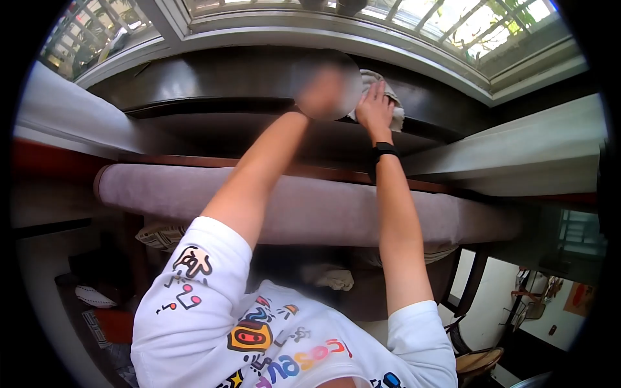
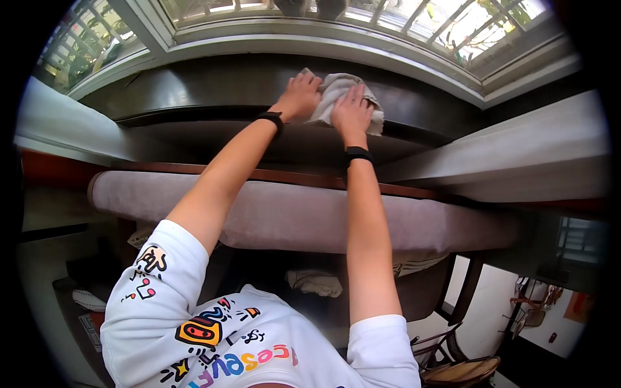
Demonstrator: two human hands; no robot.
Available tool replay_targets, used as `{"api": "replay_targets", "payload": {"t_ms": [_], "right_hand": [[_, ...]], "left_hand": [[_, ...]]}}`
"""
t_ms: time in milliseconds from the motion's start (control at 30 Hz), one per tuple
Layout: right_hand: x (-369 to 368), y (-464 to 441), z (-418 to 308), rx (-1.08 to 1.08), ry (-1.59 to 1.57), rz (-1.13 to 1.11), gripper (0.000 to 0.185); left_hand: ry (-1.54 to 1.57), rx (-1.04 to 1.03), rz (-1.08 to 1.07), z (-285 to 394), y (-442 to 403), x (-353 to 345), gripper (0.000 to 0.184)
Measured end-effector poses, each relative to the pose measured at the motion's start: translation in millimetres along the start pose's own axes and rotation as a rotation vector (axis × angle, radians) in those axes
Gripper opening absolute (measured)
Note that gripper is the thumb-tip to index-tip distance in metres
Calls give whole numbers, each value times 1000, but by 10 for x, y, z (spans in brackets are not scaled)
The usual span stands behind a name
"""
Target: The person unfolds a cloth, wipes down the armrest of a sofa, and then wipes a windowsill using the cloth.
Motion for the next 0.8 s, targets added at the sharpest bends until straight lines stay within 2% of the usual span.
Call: {"api": "replay_targets", "payload": {"t_ms": [100, 133, 300, 400, 433, 567, 700, 800], "right_hand": [[-104, 62, -663, 87, -40, -28, 67], [-133, 71, -872, 99, -80, -50, 68], [-236, 0, -1528, 206, -207, -48, 67], [-354, -132, -1681, 297, -164, 10, 67], [-423, -171, -1702, 328, -171, 56, 67], [-512, -331, -1737, 425, -209, 71, 62], [-512, -434, -1678, 537, -268, 114, 57], [-420, -463, -1561, 624, -320, 85, 57]], "left_hand": [[0, 58, -91, -468, 128, 441, 37], [-40, 14, -103, -636, 203, 551, 36], [52, 130, -94, -827, 255, 1338, 24], [-37, 45, 68, -1038, 447, 1105, 23], [-55, 85, 8, -983, 395, 1152, 23], [-12, 144, 71, -1034, 416, 1108, 23], [-48, 214, 26, -1017, 390, 1112, 23], [-42, 182, 57, -1021, 421, 1115, 22]]}}
Point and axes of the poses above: each hand's wrist, its own y-axis away from the middle knuckle, its own x-axis out of the back of the hand, z = x × y, the point moved 4 cm from there along -y, towards the middle knuckle, and after that the axes turned 10 degrees about z, right-handed, at the moved point
